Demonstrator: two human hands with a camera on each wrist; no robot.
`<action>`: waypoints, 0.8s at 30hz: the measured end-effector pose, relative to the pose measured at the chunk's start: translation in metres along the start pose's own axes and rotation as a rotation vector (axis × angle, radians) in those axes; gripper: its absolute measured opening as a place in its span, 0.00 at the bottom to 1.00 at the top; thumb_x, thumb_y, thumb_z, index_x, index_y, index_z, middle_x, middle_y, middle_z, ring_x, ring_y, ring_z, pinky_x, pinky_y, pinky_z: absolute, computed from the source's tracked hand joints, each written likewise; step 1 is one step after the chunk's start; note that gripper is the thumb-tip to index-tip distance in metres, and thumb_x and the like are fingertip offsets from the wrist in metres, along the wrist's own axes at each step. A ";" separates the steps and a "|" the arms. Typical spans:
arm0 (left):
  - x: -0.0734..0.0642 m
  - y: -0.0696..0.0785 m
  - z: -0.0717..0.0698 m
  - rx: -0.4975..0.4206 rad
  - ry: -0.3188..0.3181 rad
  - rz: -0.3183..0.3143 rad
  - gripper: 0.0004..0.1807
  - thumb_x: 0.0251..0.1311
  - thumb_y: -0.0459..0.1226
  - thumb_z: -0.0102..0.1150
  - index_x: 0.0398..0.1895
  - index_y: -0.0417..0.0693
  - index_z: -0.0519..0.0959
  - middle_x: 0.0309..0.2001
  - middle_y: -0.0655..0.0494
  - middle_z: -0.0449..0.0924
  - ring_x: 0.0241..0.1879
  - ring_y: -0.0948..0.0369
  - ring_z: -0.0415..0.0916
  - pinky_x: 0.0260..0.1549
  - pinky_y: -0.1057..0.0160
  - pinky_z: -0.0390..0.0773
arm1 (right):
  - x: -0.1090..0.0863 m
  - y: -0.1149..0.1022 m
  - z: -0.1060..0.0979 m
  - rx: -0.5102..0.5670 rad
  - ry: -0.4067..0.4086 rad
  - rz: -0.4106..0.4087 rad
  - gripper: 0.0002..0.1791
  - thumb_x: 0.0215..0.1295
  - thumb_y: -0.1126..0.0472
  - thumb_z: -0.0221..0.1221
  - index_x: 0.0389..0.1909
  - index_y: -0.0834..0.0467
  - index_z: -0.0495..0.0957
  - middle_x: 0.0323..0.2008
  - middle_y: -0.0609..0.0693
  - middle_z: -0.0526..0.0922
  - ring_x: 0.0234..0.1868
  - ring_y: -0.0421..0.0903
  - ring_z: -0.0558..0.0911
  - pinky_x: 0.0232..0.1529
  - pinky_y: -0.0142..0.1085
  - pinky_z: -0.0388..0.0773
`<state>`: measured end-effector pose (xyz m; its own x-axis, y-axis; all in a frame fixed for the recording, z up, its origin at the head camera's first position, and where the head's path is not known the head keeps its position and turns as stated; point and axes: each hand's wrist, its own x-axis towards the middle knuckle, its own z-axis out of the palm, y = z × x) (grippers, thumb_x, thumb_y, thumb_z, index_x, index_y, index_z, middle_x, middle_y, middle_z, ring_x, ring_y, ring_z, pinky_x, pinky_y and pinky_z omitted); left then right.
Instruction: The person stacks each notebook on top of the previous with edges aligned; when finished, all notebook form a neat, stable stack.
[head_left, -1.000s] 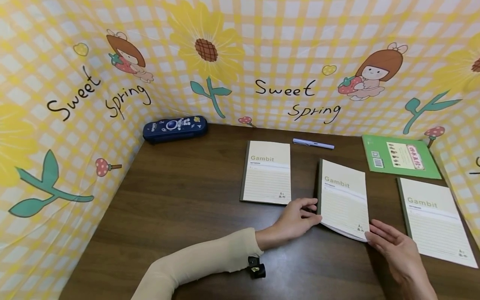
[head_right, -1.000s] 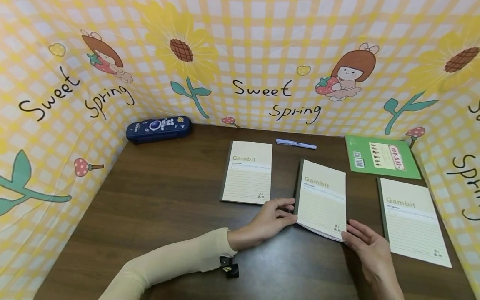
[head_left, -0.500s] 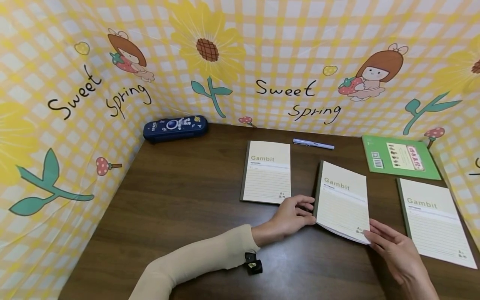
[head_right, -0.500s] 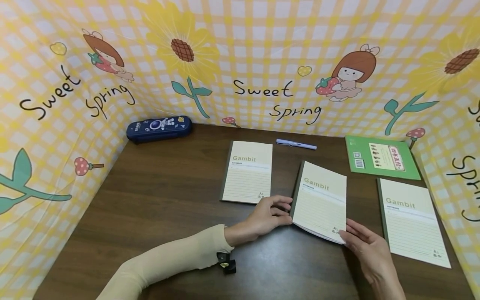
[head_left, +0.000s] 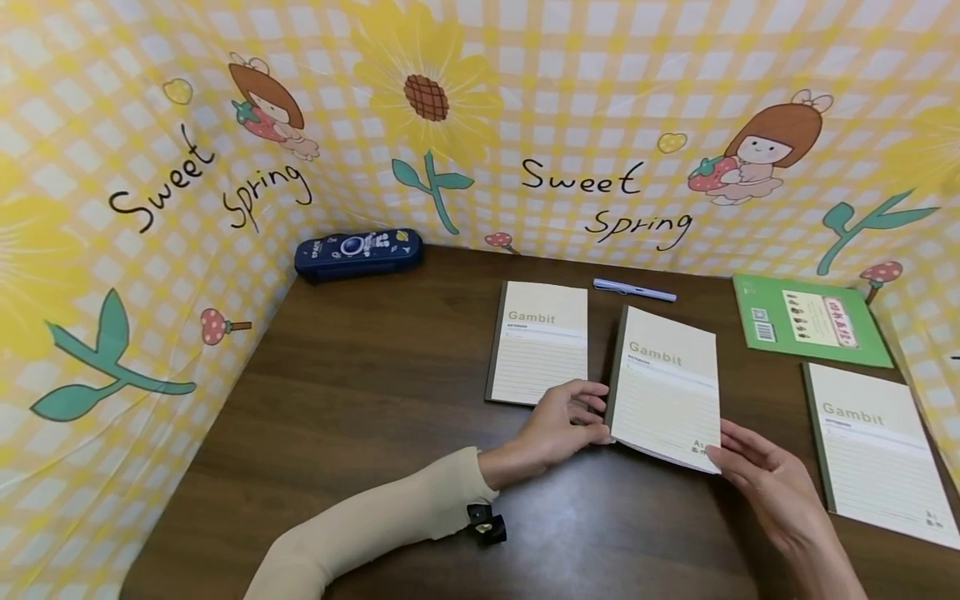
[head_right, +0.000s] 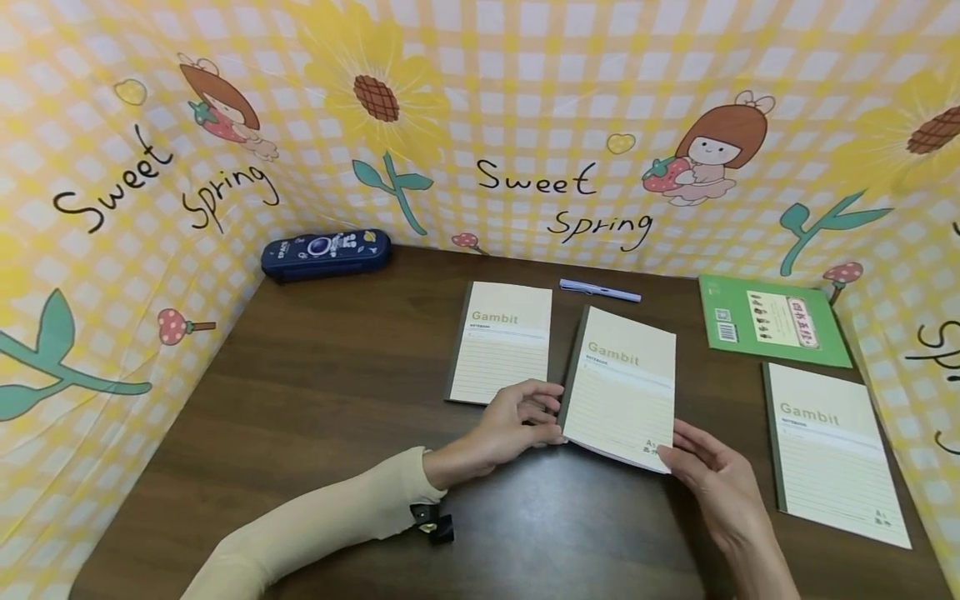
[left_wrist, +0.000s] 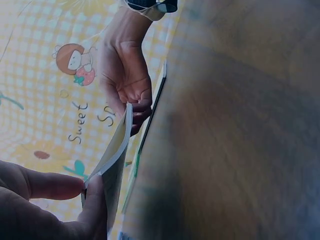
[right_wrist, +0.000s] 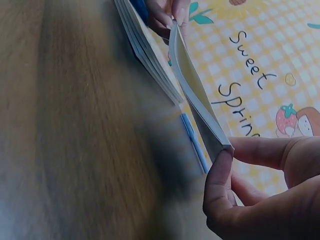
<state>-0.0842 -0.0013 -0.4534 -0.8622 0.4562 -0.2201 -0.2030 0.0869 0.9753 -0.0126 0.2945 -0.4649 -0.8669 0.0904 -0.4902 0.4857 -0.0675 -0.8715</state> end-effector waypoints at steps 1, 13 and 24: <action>-0.001 0.001 -0.002 0.007 0.005 0.008 0.30 0.56 0.24 0.69 0.65 0.38 0.77 0.55 0.40 0.81 0.47 0.58 0.84 0.44 0.69 0.84 | 0.001 -0.002 0.003 -0.004 0.000 -0.007 0.18 0.72 0.64 0.65 0.56 0.40 0.81 0.45 0.31 0.85 0.46 0.29 0.82 0.46 0.24 0.81; -0.008 0.006 -0.032 -0.020 0.067 0.006 0.30 0.57 0.24 0.68 0.66 0.39 0.77 0.55 0.39 0.80 0.44 0.61 0.83 0.37 0.59 0.86 | 0.015 -0.023 0.037 -0.111 -0.026 -0.083 0.35 0.69 0.60 0.69 0.73 0.63 0.68 0.45 0.33 0.84 0.45 0.32 0.83 0.44 0.27 0.81; -0.015 0.005 -0.057 -0.028 0.160 0.029 0.31 0.54 0.21 0.67 0.64 0.35 0.77 0.52 0.38 0.79 0.40 0.62 0.82 0.37 0.66 0.84 | 0.029 -0.036 0.070 -0.224 -0.044 -0.169 0.38 0.68 0.60 0.70 0.73 0.70 0.66 0.44 0.32 0.82 0.42 0.30 0.83 0.42 0.25 0.82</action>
<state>-0.0991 -0.0580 -0.4459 -0.9303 0.3113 -0.1940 -0.1877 0.0504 0.9809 -0.0635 0.2305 -0.4467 -0.9393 0.0385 -0.3408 0.3424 0.1661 -0.9248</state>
